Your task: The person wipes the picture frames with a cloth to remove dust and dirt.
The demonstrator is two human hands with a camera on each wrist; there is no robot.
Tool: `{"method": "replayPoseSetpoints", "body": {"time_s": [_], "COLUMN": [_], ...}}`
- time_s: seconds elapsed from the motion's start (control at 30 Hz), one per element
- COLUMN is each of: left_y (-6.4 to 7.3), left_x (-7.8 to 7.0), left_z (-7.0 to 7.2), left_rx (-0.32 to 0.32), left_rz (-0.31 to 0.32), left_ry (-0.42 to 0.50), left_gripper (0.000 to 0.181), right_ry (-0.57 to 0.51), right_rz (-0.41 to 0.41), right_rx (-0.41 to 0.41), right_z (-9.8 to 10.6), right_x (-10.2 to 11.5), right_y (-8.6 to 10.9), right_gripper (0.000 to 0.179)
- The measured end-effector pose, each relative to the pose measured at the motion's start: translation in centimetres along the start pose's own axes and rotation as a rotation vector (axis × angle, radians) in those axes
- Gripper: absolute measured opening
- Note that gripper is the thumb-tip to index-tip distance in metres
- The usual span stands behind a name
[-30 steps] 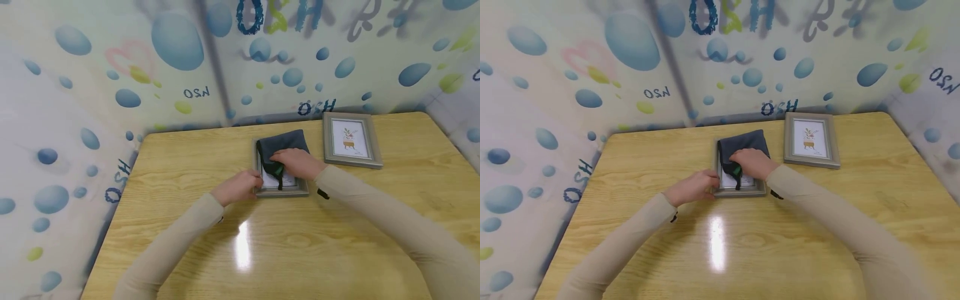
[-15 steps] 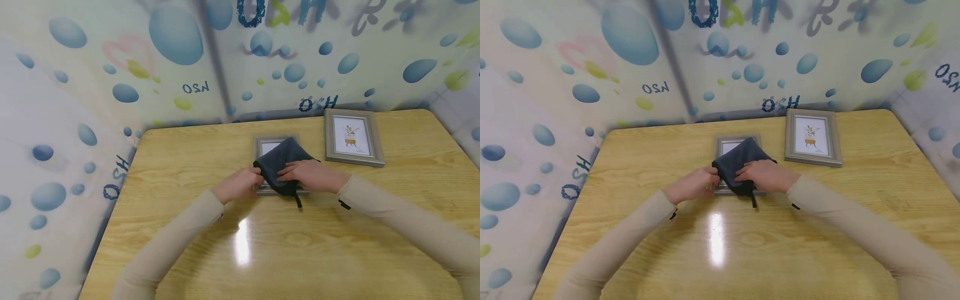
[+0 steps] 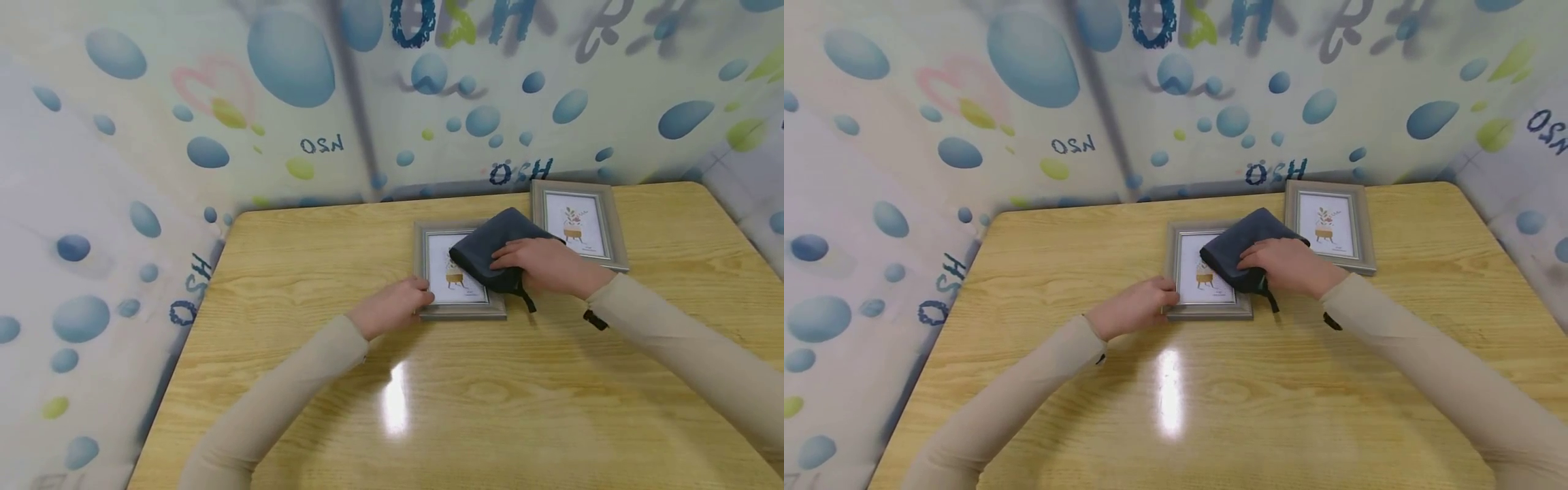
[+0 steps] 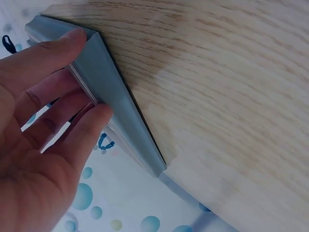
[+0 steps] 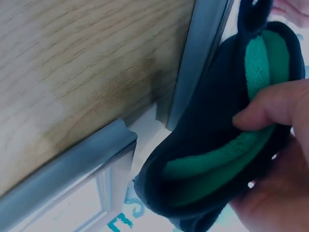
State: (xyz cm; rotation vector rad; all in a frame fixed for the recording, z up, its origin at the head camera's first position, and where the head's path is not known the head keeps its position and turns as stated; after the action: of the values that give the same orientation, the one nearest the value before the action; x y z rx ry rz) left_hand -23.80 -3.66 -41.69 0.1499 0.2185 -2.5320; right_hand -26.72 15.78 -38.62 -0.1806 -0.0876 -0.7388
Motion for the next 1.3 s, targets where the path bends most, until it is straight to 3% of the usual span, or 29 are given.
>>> {"method": "replayPoseSetpoints", "body": {"time_s": [0.1,0.2,0.37,0.53,0.67,0.77,0.87,1.0,1.17,1.3], "left_y": [0.0,0.0,0.2,-1.4,-3.3,-4.2,-4.9,-5.6,-5.9,-6.1], "left_x": [0.0,0.2,1.6,3.5,5.6,6.7,7.0,6.7,7.0,7.2], "left_z": [0.0,0.2,0.7,1.3,1.3,0.9,0.5,0.5,0.8,0.9], "left_rx": [0.0,-0.024,-0.004,0.023,0.062,0.128,0.172,0.176,0.178,0.188], "left_rz": [-0.014,-0.072,-0.127,-0.112,-0.062,-0.014,-0.016,-0.041,-0.004,0.021], "left_ry": [0.004,0.056,0.133,-0.045,-0.152,-0.165,-0.176,-0.177,-0.149,-0.126], "left_gripper": [0.019,0.019,0.023,0.03,0.033,0.037,0.036,0.028,0.023,0.016], "right_ry": [-0.015,-0.038,-0.057,-0.045,-0.048,-0.032,0.002,0.011,-0.072,-0.102], "right_rz": [-0.006,0.038,0.104,0.114,0.116,0.134,0.15,0.166,0.179,0.2], "right_rx": [0.002,0.002,-0.019,-0.023,-0.026,-0.033,-0.047,-0.057,-0.074,-0.134], "right_z": [-0.1,-0.3,-0.7,-1.1,-1.3,-1.4,-1.5,-1.7,-2.7,-3.6], "right_x": [0.1,1.0,1.9,1.8,1.7,1.8,2.1,3.2,5.6,8.2], "right_y": [0.3,0.9,1.7,1.8,1.9,2.1,2.3,2.5,1.5,0.0], "right_gripper": [0.052,0.052,0.055,0.055,0.056,0.056,0.055,0.054,0.054,0.052]}}
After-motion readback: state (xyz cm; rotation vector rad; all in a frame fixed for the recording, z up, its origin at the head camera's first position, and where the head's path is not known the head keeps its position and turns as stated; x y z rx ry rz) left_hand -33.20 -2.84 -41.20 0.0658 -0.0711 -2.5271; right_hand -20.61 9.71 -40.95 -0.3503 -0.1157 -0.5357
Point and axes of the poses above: each hand's wrist, its own y-axis away from the middle knuckle, its own z-axis out of the back of the hand, x = y × z, the point moved 6 cm from there along -y, towards the middle knuckle, and after that the axes turned 13 degrees about -x, right-handed, at the moved point
